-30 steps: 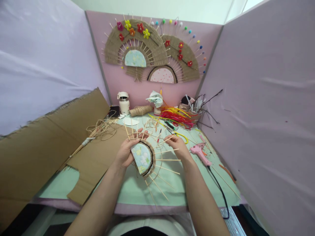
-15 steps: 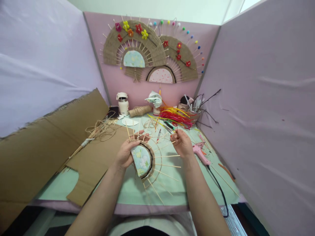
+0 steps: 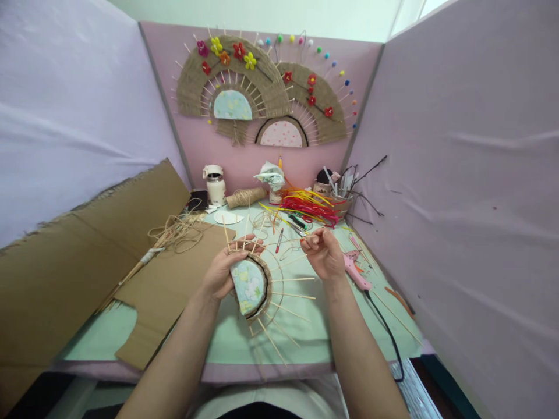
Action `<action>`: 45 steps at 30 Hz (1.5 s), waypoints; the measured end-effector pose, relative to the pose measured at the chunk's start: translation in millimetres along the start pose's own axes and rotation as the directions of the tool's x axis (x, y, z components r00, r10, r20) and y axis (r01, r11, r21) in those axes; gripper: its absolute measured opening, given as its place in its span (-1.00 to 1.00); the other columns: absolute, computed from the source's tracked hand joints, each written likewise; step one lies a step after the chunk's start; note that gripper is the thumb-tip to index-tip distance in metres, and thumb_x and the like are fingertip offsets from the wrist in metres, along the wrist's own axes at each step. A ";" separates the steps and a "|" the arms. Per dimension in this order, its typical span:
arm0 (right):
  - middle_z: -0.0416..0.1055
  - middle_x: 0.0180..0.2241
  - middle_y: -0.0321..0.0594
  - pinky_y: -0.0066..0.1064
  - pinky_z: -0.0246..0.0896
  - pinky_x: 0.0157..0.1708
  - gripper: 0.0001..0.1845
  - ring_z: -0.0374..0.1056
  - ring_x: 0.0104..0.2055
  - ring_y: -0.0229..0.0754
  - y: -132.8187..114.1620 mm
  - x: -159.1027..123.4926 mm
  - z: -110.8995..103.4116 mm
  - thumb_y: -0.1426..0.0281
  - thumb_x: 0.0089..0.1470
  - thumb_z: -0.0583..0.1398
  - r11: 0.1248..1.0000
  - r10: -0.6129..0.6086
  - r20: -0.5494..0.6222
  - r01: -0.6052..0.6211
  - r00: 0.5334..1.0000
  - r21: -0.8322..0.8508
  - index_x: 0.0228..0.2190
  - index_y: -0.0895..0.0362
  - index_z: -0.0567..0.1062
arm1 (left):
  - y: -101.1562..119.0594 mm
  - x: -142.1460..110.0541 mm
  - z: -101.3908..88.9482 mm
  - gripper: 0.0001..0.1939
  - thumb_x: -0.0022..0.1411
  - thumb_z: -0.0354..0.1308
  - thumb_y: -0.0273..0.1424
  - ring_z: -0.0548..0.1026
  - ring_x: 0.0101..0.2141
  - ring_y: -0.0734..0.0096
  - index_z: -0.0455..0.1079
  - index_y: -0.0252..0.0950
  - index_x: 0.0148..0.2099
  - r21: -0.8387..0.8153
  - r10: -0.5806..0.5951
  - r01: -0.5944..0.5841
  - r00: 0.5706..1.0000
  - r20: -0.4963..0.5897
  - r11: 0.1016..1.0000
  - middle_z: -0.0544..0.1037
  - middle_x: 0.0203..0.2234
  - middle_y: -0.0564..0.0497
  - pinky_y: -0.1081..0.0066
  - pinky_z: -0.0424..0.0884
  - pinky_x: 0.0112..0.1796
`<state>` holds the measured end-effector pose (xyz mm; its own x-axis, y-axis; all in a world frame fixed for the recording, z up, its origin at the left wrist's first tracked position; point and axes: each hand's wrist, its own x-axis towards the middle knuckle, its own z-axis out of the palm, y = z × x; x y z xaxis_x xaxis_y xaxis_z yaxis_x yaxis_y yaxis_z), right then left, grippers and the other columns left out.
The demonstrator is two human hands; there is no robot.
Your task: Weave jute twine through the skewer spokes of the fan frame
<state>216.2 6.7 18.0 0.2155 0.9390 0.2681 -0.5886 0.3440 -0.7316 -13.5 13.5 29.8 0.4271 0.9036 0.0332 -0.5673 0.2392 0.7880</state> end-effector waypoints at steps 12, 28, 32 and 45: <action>0.05 -0.72 -0.39 -0.45 -0.14 -0.61 -0.74 -0.06 -0.64 -0.37 14.7 2.6 0.6 0.18 -0.06 0.23 0.981 0.128 0.002 -0.126 0.992 -0.145 -0.56 0.13 0.49 | 2.9 3.4 -2.0 -0.54 -0.08 0.25 -0.55 0.49 -0.13 0.27 0.36 -0.36 -0.05 -0.097 0.091 -0.104 0.987 -0.130 0.990 0.54 -0.16 -0.14 0.36 0.37 -0.12; 0.08 -0.71 -0.35 -0.42 -0.20 -0.57 -0.50 -0.08 -0.61 -0.35 24.4 -2.9 0.5 -0.01 -0.06 0.14 0.886 0.312 0.079 -0.260 0.947 -0.383 -0.61 0.18 0.50 | -2.8 10.6 -8.8 -0.59 -0.09 0.24 -0.54 0.52 -0.21 0.27 0.38 -0.34 -0.10 -0.146 0.170 -0.215 0.947 -0.272 0.966 0.57 -0.26 -0.10 0.34 0.37 -0.17; 0.00 -0.74 -0.39 -0.43 -0.19 -0.57 -0.53 -0.10 -0.64 -0.36 22.8 -2.5 4.4 0.02 -0.05 0.15 0.881 0.348 0.043 -0.311 0.936 -0.357 -0.59 0.19 0.48 | -4.2 13.2 -10.5 -0.61 -0.07 0.21 -0.57 0.50 -0.15 0.24 0.38 -0.34 -0.11 -0.170 0.158 -0.219 0.937 -0.312 0.961 0.57 -0.28 -0.10 0.31 0.36 -0.12; 0.03 -0.74 -0.43 -0.48 -0.35 -0.63 -0.61 -0.16 -0.67 -0.44 26.2 -0.4 0.6 0.10 -0.17 0.28 0.830 0.437 -0.012 -0.408 0.899 -0.381 -0.51 0.21 0.50 | -16.9 20.0 -16.4 -0.69 0.00 0.12 -0.64 0.53 -0.40 0.40 0.34 -0.33 -0.15 -0.204 0.029 -0.150 0.866 -0.499 0.968 0.54 -0.43 -0.03 0.42 0.43 -0.34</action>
<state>200.2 15.4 -0.9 -0.0542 0.9948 -0.0858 -0.2797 -0.0976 -0.9551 -7.0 33.3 7.1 0.0023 0.9669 -0.2553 -0.7562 0.1687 0.6323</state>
